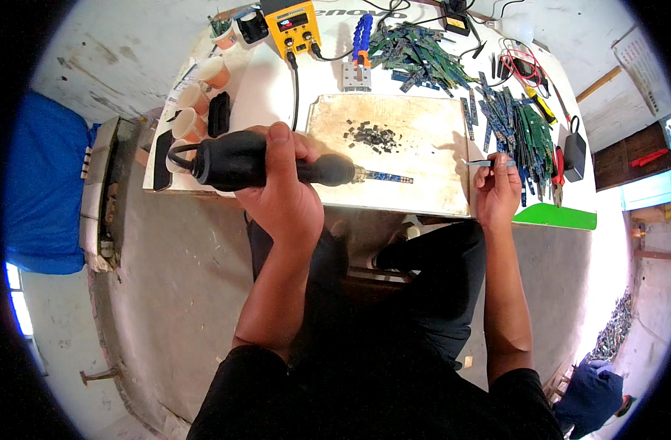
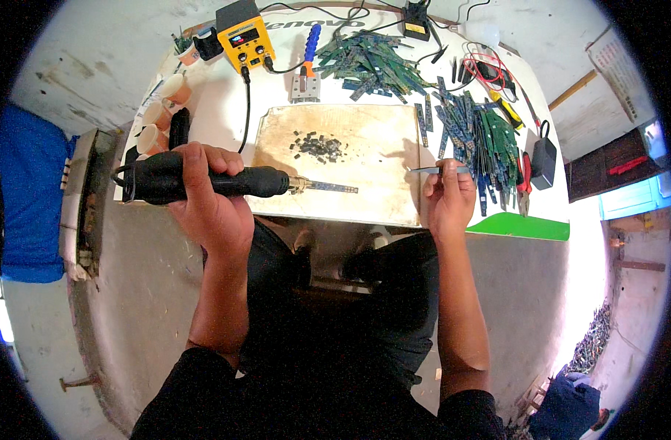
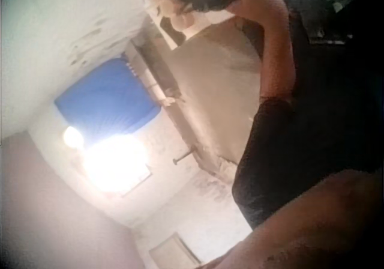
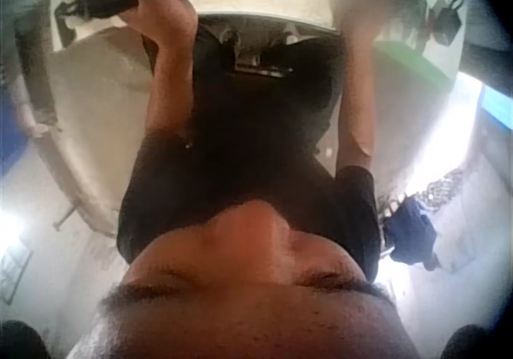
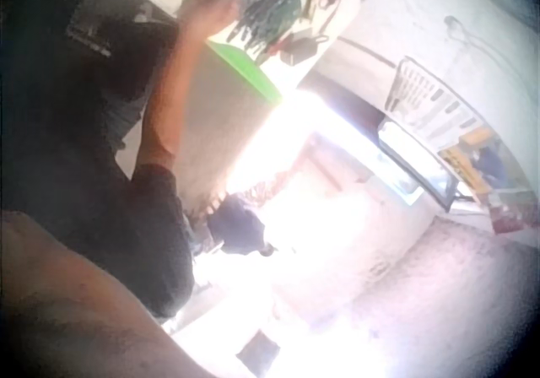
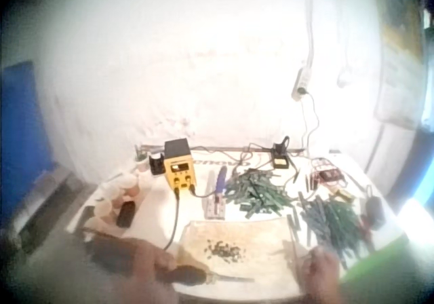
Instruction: The person uses a rotary tool to scrape and remove components from small green circuit board strips held with tweezers. The person works over a wooden board, creating a pile of black debris from the removed parts. The person handles multiple circuit board strips sequentially, scraping them with the tool and placing the processed pieces aside.
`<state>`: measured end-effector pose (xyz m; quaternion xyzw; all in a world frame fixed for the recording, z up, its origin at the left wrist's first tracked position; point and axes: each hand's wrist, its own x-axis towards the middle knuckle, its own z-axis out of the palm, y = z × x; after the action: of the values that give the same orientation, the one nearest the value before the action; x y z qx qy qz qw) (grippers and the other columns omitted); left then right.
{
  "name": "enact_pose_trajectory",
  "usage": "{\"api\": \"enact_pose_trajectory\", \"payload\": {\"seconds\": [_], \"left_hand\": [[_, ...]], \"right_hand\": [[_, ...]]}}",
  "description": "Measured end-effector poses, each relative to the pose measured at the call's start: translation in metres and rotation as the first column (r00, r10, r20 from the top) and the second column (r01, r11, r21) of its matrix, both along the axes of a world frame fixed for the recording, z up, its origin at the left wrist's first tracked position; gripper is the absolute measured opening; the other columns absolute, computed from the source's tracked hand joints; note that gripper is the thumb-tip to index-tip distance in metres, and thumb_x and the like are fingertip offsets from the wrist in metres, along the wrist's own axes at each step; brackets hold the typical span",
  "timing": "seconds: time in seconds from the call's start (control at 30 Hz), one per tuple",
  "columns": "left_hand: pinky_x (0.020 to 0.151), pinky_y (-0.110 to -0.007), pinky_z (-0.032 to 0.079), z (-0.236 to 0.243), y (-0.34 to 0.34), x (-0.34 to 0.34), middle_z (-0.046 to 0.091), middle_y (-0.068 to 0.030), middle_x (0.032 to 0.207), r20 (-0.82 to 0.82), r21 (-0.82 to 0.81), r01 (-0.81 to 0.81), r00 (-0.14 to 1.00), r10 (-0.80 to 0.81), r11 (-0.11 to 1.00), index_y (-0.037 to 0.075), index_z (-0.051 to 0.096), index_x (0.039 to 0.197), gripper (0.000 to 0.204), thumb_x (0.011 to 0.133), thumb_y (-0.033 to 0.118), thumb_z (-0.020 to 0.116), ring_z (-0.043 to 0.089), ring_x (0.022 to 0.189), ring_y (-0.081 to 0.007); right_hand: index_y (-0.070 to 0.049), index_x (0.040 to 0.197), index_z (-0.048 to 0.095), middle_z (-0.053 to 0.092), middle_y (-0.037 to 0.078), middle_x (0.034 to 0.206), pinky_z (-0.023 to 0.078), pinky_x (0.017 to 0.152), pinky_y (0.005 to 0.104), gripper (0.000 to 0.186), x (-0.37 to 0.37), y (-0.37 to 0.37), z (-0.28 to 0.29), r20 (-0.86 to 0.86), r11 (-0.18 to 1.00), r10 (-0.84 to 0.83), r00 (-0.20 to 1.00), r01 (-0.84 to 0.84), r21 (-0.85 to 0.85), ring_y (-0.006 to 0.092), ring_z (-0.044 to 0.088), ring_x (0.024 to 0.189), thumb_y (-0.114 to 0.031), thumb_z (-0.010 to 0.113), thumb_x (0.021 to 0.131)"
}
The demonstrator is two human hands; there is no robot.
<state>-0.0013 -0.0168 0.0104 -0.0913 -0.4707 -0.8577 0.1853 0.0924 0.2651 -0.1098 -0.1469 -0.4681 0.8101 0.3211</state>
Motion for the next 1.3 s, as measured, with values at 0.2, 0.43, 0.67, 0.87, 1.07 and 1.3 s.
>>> {"api": "enact_pose_trajectory", "payload": {"seconds": [0.2, 0.43, 0.67, 0.87, 1.07, 1.3], "left_hand": [[0.065, -0.031, 0.048, 0.005, 0.000, 0.000, 0.057, -0.0052, 0.067, -0.012, 0.004, -0.005, 1.000, 0.005, 1.000, 0.005, 0.053, 0.091, 0.011, 0.096, 0.006, 0.063, 0.055, 0.061, -0.0141], [0.065, -0.026, 0.047, -0.001, -0.001, -0.003, 0.060, -0.0055, 0.065, -0.017, -0.025, -0.009, 1.000, 0.009, 1.000, 0.005, 0.052, 0.092, 0.011, 0.096, 0.003, 0.063, 0.057, 0.059, -0.0124], [0.066, -0.027, 0.047, -0.003, -0.004, -0.006, 0.061, -0.0052, 0.065, -0.032, -0.040, 0.001, 0.999, -0.003, 0.999, 0.005, 0.052, 0.092, 0.012, 0.096, 0.004, 0.063, 0.058, 0.060, -0.0126], [0.065, -0.030, 0.048, -0.005, -0.004, -0.007, 0.058, -0.0049, 0.066, -0.030, -0.047, -0.013, 0.999, 0.012, 0.999, 0.005, 0.052, 0.092, 0.012, 0.096, 0.007, 0.063, 0.056, 0.061, -0.0140], [0.066, -0.035, 0.048, 0.001, -0.004, -0.001, 0.054, -0.0042, 0.069, 0.006, -0.056, -0.024, 1.000, 0.024, 0.998, 0.007, 0.053, 0.089, 0.014, 0.096, 0.013, 0.063, 0.053, 0.064, -0.0169], [0.065, -0.029, 0.050, -0.001, -0.006, -0.001, 0.061, -0.0065, 0.067, -0.053, -0.017, 0.023, 0.998, -0.024, 1.000, 0.004, 0.053, 0.095, 0.010, 0.097, 0.005, 0.063, 0.059, 0.060, -0.0142]], "right_hand": [[-0.002, 0.097, 0.061, 0.059, 0.006, 0.067, 0.042, 0.053, 0.0255, 0.022, 0.001, 0.003, 0.000, -0.048, 1.000, 0.028, 0.998, -0.028, 0.009, 0.0135, 0.052, 0.056, -0.024, 0.058, 0.103], [-0.002, 0.100, 0.059, 0.057, 0.006, 0.070, 0.041, 0.056, 0.0261, 0.022, 0.003, 0.001, 0.001, -0.041, 1.000, 0.029, 0.999, -0.029, -0.005, 0.0141, 0.051, 0.059, -0.024, 0.058, 0.103], [-0.001, 0.103, 0.058, 0.055, 0.005, 0.071, 0.039, 0.057, 0.0258, 0.024, 0.003, 0.002, 0.000, -0.032, 0.998, 0.047, 0.998, -0.046, 0.036, 0.0137, 0.049, 0.059, -0.025, 0.057, 0.103], [-0.001, 0.102, 0.057, 0.055, 0.005, 0.070, 0.039, 0.056, 0.0256, 0.023, 0.002, 0.004, -0.003, -0.033, 0.999, 0.030, 0.999, -0.029, 0.026, 0.0141, 0.048, 0.058, -0.024, 0.056, 0.103], [0.000, 0.099, 0.061, 0.059, 0.007, 0.068, 0.042, 0.053, 0.0257, 0.023, 0.003, 0.002, 0.001, -0.041, 0.999, 0.043, 0.998, -0.042, 0.020, 0.0144, 0.052, 0.056, -0.023, 0.058, 0.103], [0.000, 0.098, 0.060, 0.059, 0.007, 0.068, 0.041, 0.053, 0.0261, 0.023, 0.002, 0.000, 0.002, -0.049, 0.999, 0.038, 0.998, -0.037, 0.029, 0.0146, 0.052, 0.056, -0.023, 0.058, 0.102]]}}
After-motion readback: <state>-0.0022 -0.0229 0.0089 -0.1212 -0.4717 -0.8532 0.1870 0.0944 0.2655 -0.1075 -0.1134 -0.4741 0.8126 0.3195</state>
